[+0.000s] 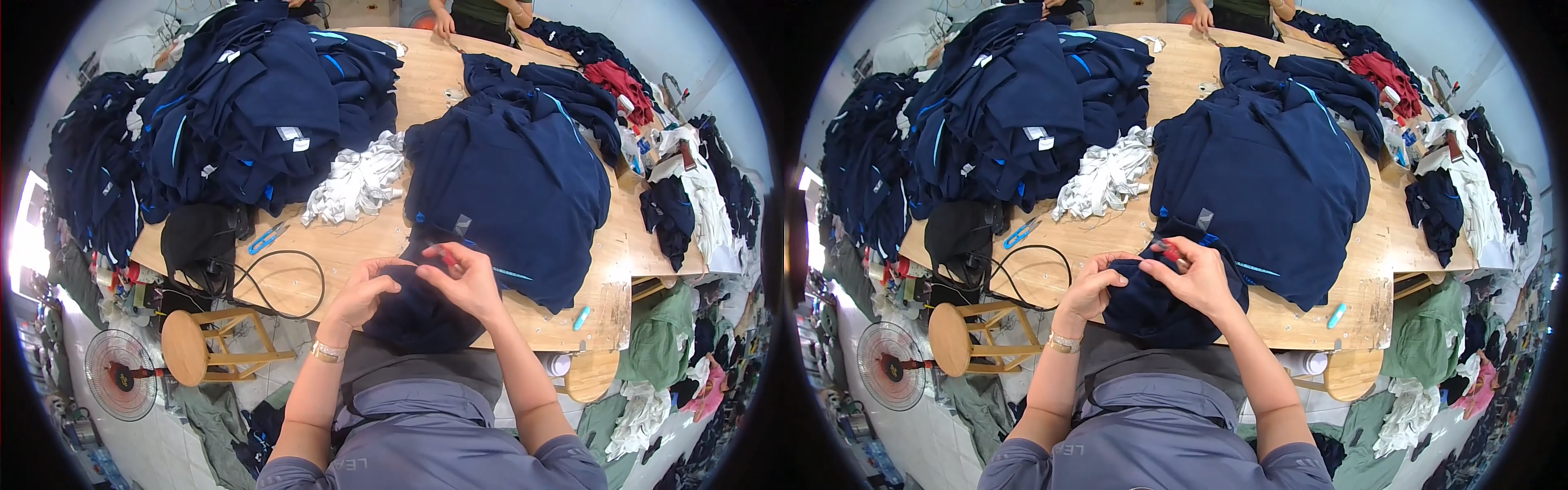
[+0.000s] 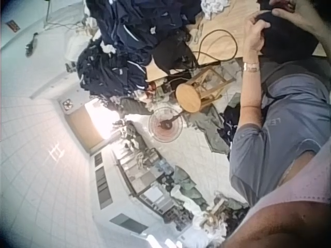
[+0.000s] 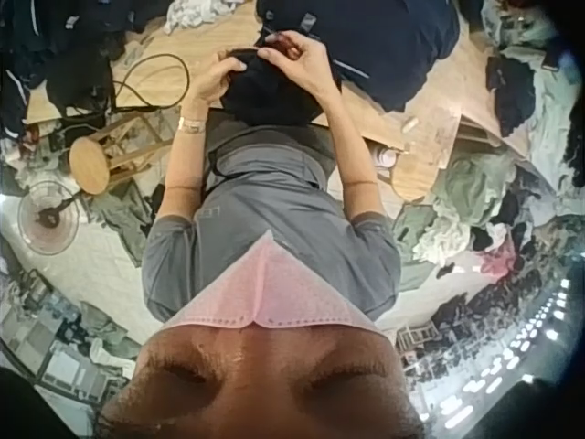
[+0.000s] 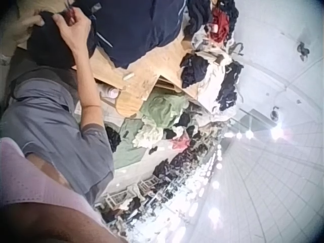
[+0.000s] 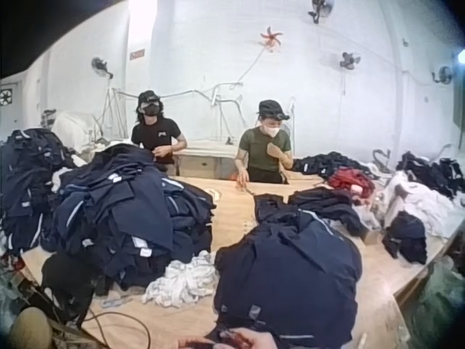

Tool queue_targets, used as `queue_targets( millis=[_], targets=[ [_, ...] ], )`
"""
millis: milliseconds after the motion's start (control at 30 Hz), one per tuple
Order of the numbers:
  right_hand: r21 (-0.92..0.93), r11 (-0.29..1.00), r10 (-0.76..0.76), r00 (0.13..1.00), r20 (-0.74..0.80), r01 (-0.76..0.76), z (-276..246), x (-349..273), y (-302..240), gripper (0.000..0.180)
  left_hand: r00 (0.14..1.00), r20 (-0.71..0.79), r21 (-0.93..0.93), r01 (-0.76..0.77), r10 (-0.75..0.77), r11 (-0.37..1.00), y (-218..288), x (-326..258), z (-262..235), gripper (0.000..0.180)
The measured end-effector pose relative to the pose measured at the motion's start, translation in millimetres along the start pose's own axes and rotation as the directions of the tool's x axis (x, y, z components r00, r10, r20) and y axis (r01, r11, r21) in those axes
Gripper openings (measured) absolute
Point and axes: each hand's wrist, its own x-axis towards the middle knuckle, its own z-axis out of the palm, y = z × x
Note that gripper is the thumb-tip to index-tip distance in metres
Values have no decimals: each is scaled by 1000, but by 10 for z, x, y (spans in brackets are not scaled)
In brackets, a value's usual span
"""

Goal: The worker trims excess threads from finished blue garments using thread snips.

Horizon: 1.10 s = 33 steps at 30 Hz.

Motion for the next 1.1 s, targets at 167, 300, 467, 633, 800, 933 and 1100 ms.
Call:
queue_targets(
  millis=[167,300,467,633,800,933,1100],
  targets=[
    [110,981,-158,987,1,157,135,50,113,14,995,-58,97,-70,75,993,43,6,135,27],
    [277,960,-33,999,-27,39,127,36,-39,11,976,-169,445,-50,138,894,29,20,182,26],
    [288,957,-22,997,-73,43,52,47,47,10,990,-117,254,-50,83,966,61,6,169,22],
    [318,944,-50,990,-132,90,-32,-7,48,9,997,-78,41,-15,18,999,31,28,94,24],
    [352,921,-159,986,-58,169,-158,-102,154,23,994,-87,36,-65,68,997,18,34,74,27],
    [-139,950,-284,959,-23,278,-192,-107,127,33,996,-70,-21,-50,48,999,37,45,64,34],
    [-437,797,-418,903,102,418,-200,-94,97,32,997,-53,-3,-54,53,999,39,58,48,39]
  ],
)
